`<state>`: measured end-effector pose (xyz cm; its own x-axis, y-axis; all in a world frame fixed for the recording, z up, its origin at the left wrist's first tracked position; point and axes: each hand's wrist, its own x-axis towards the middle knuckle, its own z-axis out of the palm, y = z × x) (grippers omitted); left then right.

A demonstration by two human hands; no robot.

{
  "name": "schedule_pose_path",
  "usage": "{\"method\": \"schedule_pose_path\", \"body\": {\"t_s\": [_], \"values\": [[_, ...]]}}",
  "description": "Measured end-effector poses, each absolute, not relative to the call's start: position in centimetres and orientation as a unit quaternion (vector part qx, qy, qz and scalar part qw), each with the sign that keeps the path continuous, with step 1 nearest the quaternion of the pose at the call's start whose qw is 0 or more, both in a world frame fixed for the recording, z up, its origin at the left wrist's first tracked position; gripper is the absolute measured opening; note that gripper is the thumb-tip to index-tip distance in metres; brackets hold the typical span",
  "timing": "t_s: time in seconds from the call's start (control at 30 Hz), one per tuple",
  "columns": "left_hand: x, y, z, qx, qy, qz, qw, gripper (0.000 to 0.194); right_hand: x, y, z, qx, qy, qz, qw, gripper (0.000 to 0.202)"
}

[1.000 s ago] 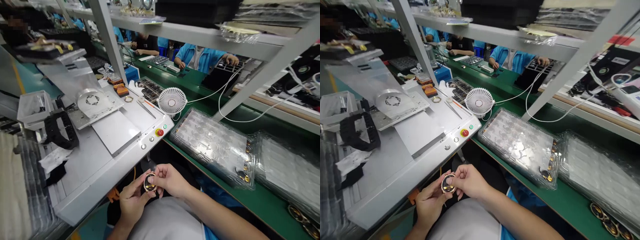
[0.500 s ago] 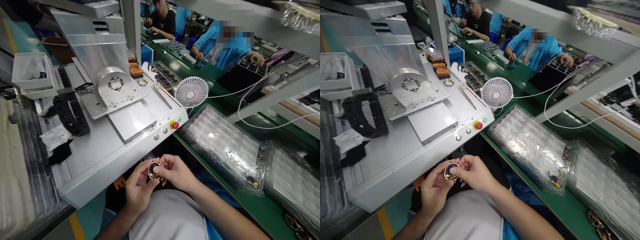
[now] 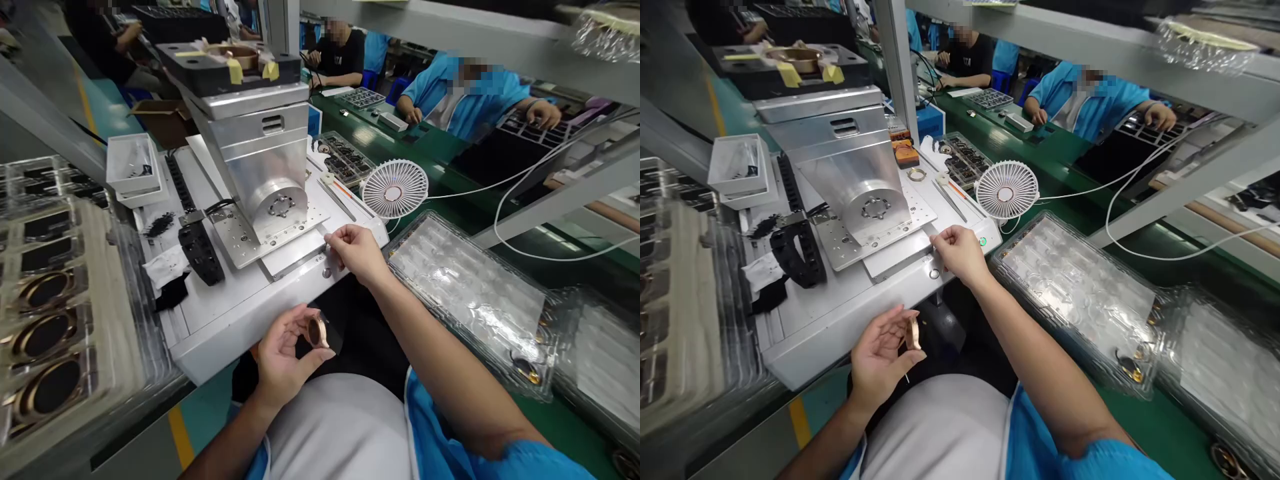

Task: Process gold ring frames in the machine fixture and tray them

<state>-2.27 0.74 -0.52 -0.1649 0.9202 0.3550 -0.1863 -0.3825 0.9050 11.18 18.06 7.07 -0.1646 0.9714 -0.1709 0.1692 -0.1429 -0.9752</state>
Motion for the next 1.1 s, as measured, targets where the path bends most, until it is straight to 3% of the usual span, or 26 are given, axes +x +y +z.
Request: {"method": "schedule_pose_path", "body": {"t_s": [0.13,0.27,0.37,0.77,1.1], "values": [[-2.3,0.9,0.1,0.531,0.414,0.668,0.317,0.074,12.4,15.5,7.5,-0.461,-0.522,0.589,0.410,0.052],[-1.9,1.6,0.6,0.552,0.451,0.658,0.244,0.079,14.3,11.0,8.0,-0.415,-0.515,0.697,0.277,0.057],[-1.4,2.2,1.0,0.572,0.452,0.646,0.224,0.080,14.9,8.9,7.7,-0.432,-0.530,0.698,0.214,0.055],[-0.6,2.2,1.5,0.616,0.451,0.620,0.179,0.078,15.4,7.7,7.0,-0.481,-0.589,0.599,0.250,0.038],[-0.6,1.8,1.5,0.621,0.463,0.609,0.171,0.076,15.2,7.1,7.2,-0.495,-0.571,0.602,0.258,0.027]]}}
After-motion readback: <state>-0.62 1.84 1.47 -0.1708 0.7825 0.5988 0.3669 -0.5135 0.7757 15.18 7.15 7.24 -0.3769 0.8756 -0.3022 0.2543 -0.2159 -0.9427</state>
